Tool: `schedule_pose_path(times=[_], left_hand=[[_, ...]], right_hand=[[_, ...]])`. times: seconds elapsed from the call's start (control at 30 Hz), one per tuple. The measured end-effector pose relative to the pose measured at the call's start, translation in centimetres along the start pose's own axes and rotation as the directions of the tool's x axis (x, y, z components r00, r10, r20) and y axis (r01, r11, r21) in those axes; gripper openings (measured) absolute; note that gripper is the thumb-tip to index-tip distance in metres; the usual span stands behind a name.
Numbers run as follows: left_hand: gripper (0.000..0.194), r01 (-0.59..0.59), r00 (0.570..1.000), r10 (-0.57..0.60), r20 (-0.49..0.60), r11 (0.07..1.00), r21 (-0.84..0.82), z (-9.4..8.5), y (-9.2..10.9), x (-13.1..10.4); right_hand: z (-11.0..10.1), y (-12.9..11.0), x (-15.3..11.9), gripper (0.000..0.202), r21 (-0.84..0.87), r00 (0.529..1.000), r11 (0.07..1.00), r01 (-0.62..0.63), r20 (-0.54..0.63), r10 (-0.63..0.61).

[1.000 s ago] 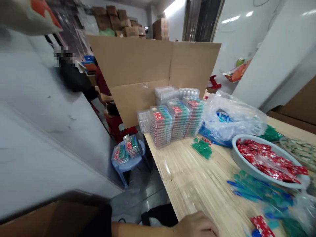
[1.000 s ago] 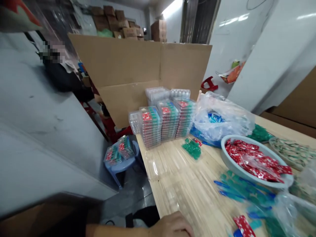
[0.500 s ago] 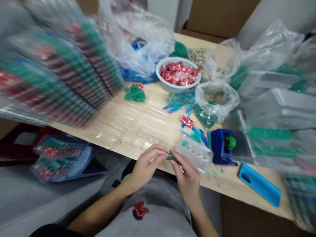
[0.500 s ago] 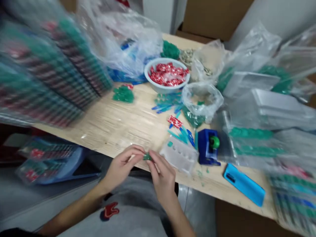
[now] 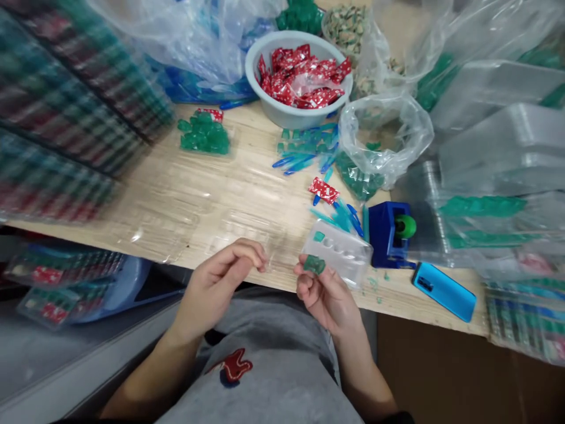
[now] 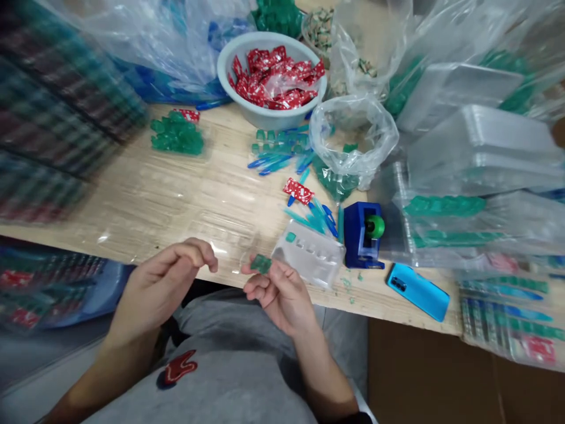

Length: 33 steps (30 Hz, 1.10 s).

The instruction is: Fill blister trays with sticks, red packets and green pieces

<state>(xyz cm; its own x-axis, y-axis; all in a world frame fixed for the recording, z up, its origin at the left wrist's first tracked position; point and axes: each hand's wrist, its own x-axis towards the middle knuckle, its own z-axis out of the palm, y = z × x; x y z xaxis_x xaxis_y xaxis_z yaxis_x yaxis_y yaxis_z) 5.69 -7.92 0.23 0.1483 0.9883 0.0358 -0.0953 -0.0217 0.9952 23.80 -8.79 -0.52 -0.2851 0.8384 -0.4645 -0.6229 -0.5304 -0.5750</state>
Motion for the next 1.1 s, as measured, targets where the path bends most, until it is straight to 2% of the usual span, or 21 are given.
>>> schedule_pose_path(times=[0.1,0.17,0.23,0.3,0.37,0.47,0.53,0.63,0.7,0.73,0.8,0.9,1.0,1.1], left_hand=[[0.014,-0.203,0.979,0.182,0.091,0.918,0.342,0.9,-0.2,-0.2],[0.01,-0.329,0.944,0.274,0.184,0.823,0.463,1.8,-0.4,-0.3],[0.006,-0.392,0.92,0.309,0.241,0.754,0.527,2.5,-0.8,-0.2],[0.004,-0.411,0.911,0.314,0.266,0.728,0.549,2.8,-1.2,-0.2],[0.004,-0.417,0.907,0.296,0.298,0.719,0.555,3.0,-1.6,-0.1],[0.006,-0.414,0.902,0.238,0.361,0.716,0.563,3.1,-2.0,-0.3],[0.007,-0.398,0.9,0.199,0.389,0.739,0.543,3.3,-2.2,-0.3],[0.008,-0.335,0.915,0.154,0.373,0.805,0.49,3.3,-2.5,-0.4],[0.009,-0.3,0.927,0.138,0.348,0.831,0.468,3.2,-2.9,-0.5],[0.009,-0.288,0.931,0.132,0.34,0.838,0.463,3.1,-3.1,-0.5],[0.009,-0.274,0.934,0.121,0.336,0.847,0.456,2.9,-3.4,-0.6],[0.009,-0.251,0.936,0.094,0.339,0.853,0.457,2.6,-3.7,-0.7],[0.009,-0.233,0.937,0.071,0.343,0.858,0.458,2.6,-3.8,-0.7],[0.009,-0.239,0.931,0.069,0.359,0.858,0.455,2.7,-3.9,-0.7]], right_hand=[[-0.2,0.1,-0.2,0.028,-0.004,1.0,1.0,0.0,-0.02,0.0],[-0.6,0.4,-0.4,0.026,-0.064,0.998,0.998,0.027,-0.047,-0.031],[-1.1,0.8,-0.7,0.023,-0.143,0.995,0.988,0.054,-0.07,-0.064],[-1.7,1.2,-1.0,0.024,-0.266,0.992,0.961,0.078,-0.076,-0.102],[-2.3,1.5,-1.2,0.031,-0.448,0.985,0.887,0.112,-0.065,-0.157],[-3.3,1.5,-1.4,0.043,-0.658,0.97,0.738,0.154,-0.043,-0.24],[-4.2,0.8,-1.4,0.042,-0.737,0.95,0.653,0.178,-0.045,-0.309],[-6.3,-1.4,-1.0,0.033,-0.879,0.868,0.431,0.205,-0.041,-0.496],[-7.7,-3.1,-0.3,0.029,-0.951,0.801,0.245,0.191,0.007,-0.599],[-8.3,-3.8,0.2,0.028,-0.972,0.784,0.153,0.18,0.047,-0.619],[-9.1,-4.9,1.1,0.027,-0.986,0.788,-0.013,0.168,0.142,-0.599],[-9.4,-5.4,2.2,0.029,-0.961,0.824,-0.21,0.182,0.265,-0.5],[-9.4,-5.0,2.8,0.03,-0.917,0.839,-0.35,0.19,0.337,-0.427],[-9.8,-4.3,3.1,0.027,-0.879,0.839,-0.443,0.178,0.371,-0.399]])
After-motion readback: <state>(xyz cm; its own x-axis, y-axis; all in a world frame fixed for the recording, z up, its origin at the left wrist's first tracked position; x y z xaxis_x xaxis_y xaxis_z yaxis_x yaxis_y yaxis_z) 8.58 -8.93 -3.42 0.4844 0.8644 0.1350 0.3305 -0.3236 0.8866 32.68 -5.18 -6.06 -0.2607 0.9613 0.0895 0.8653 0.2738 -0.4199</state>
